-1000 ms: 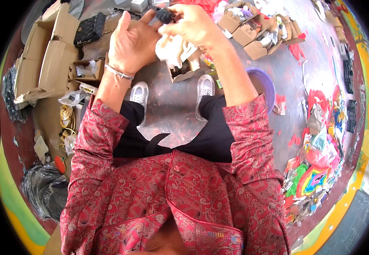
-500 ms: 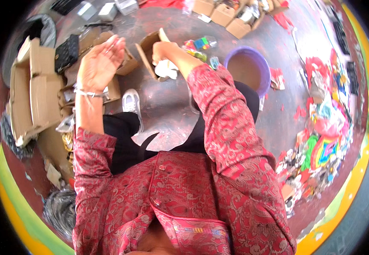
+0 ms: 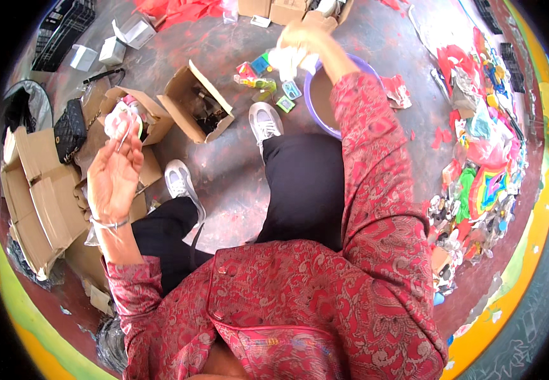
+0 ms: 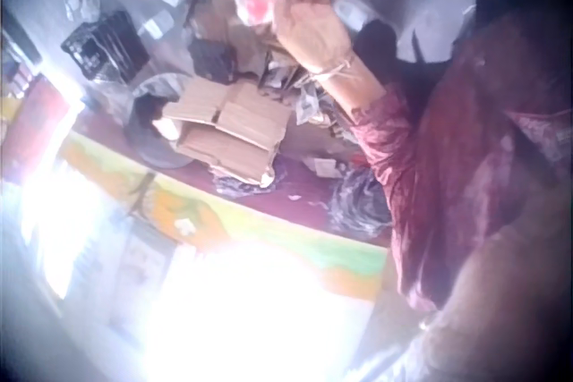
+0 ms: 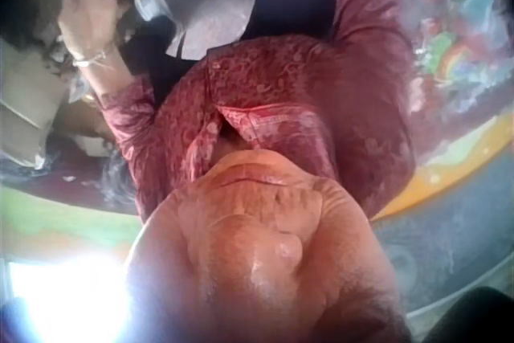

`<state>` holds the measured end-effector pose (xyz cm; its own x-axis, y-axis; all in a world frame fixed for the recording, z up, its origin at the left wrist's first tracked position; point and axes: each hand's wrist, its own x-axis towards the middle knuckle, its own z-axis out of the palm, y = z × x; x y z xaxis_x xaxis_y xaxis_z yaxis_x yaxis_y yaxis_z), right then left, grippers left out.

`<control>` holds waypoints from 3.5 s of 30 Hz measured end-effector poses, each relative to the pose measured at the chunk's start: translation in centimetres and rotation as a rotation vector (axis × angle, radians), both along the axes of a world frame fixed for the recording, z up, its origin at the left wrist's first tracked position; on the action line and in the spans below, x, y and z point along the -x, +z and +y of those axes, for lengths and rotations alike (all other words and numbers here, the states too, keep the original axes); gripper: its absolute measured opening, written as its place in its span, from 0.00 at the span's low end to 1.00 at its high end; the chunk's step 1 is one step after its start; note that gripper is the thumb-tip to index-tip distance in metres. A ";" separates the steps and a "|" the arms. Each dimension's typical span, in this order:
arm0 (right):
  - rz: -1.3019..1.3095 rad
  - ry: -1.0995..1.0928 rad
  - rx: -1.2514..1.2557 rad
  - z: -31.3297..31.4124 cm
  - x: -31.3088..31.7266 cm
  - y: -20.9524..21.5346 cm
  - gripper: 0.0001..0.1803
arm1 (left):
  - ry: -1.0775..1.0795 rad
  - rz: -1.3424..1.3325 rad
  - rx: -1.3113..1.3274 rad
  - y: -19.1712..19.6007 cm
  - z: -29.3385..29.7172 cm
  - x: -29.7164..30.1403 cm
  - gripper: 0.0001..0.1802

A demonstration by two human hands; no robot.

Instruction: The person sits on the floor and wipes various small items with a white cloth. They pick up a black object, a green object, and a yellow object from a cardboard box, wipe each one, and place them back into the box.

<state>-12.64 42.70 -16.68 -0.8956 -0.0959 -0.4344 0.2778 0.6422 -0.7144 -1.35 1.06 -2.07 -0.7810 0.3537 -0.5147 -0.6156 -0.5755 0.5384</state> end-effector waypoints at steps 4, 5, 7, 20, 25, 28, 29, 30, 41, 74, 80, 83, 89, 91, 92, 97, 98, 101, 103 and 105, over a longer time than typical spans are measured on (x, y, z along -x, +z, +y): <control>-0.256 0.287 -0.531 -4.3 -2.8 -6.6 0.15 | -0.013 -0.071 0.052 -0.4 0.5 -0.4 0.17; -0.273 0.223 -0.535 -4.5 -4.2 -9.1 0.15 | -0.019 -0.074 0.063 -0.5 0.6 -0.3 0.17; -0.250 0.112 -0.580 -5.4 -7.4 -12.1 0.14 | -0.023 -0.075 0.115 -0.8 1.0 -0.2 0.16; 0.124 0.054 -0.829 -5.8 -13.7 -21.9 0.14 | -0.071 -0.213 0.206 -4.3 3.1 -0.3 0.13; 0.016 -0.060 -0.796 -6.0 -13.8 -22.3 0.19 | -0.087 -0.232 0.186 -4.7 3.7 -0.1 0.12; 0.012 -0.348 -0.513 -5.8 -13.8 -20.3 0.19 | -0.083 -0.234 0.199 -4.5 3.9 -0.5 0.12; -0.012 -0.461 -0.403 -5.6 -13.5 -19.4 0.17 | -0.083 -0.234 0.196 -4.6 3.8 -0.6 0.12; -0.038 -0.575 -0.289 -5.4 -13.4 -18.9 0.15 | -0.086 -0.233 0.196 -4.5 4.0 -0.5 0.12; -0.072 -0.376 -0.309 -6.8 -12.1 -19.2 0.23 | -0.129 -0.224 0.188 -4.4 4.5 -0.7 0.11; 0.063 0.164 0.811 -13.3 -8.3 16.9 0.13 | -0.189 0.279 0.113 0.9 5.8 -0.8 0.26; 0.185 0.354 0.666 -19.4 -11.2 23.2 0.13 | -0.359 0.657 -0.064 4.1 5.0 -2.0 0.26; 0.221 0.371 0.493 -21.3 -11.9 25.3 0.15 | -0.243 0.638 -0.004 4.0 3.3 -2.2 0.22; 0.343 -0.138 0.840 -18.5 -10.3 24.6 0.08 | -0.136 0.777 0.201 3.1 3.3 -1.8 0.16; 0.492 -0.385 0.946 -18.7 -10.0 24.7 0.08 | -0.133 0.734 0.160 3.1 2.7 -1.8 0.17; 0.609 -0.507 0.968 -19.1 -10.0 24.5 0.08 | -0.122 0.743 0.169 3.0 2.5 -1.8 0.17; 1.158 -0.431 0.650 -24.7 -11.9 23.6 0.06 | -0.019 0.574 0.220 1.7 3.0 -1.4 0.15; 1.384 -0.228 0.298 -25.7 -12.0 22.8 0.05 | -0.023 0.749 0.369 1.2 2.9 -0.8 0.14; 1.399 0.122 -0.097 -27.8 -12.2 22.2 0.08 | 0.110 0.989 0.366 0.9 3.5 -0.6 0.10; 1.371 0.186 -0.171 -27.6 -11.7 21.5 0.09 | 0.172 0.949 0.443 1.2 3.7 -1.2 0.10; 1.314 0.196 -0.173 -26.8 -11.6 21.6 0.08 | 0.205 0.965 0.543 1.0 3.4 -1.0 0.10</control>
<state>-0.99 15.88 4.94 -0.6333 -0.3019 0.7125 -0.6543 0.7005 -0.2847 -0.32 4.49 -1.02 -0.9533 0.0858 0.2897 0.2734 -0.1627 0.9480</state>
